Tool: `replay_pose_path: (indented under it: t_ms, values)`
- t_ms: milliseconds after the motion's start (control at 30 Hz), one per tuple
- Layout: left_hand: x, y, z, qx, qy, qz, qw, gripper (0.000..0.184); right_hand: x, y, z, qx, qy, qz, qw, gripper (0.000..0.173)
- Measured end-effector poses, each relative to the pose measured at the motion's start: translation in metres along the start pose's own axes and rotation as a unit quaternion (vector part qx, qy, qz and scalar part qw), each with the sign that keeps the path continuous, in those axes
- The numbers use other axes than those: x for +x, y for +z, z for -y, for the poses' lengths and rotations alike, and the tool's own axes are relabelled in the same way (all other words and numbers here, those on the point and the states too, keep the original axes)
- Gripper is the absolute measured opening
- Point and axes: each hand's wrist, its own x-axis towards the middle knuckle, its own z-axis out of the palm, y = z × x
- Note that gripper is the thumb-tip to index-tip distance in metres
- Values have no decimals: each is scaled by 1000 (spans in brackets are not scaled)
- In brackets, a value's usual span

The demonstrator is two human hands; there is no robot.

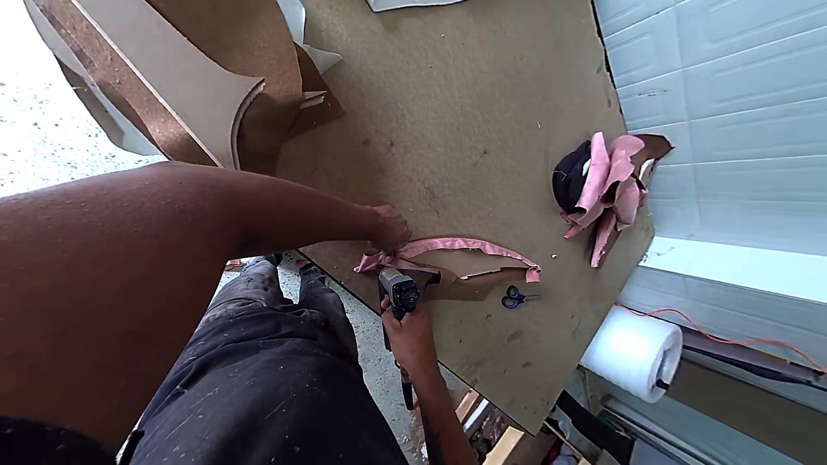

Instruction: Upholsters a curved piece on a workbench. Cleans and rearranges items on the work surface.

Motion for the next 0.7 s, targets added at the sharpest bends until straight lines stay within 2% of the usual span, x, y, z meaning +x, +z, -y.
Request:
replay_pose_path:
  t_ms: [267, 400, 567, 700]
  values:
    - [-2, -5, -4, -9, -9, 12, 1000, 25, -9, 10, 0, -1, -33, 20, 999, 26]
    - [-4, -3, 0, -32, -4, 1, 999, 25, -10, 17, -1, 19, -44, 5, 999, 23]
    - [0, -4, -4, -6, -16, 20, 1000, 25, -10, 22, 1, 18, -31, 1, 999, 21]
    - [4, -5, -7, 1, -24, 22, 999, 30, -13, 20, -17, 53, -27, 2, 998, 21]
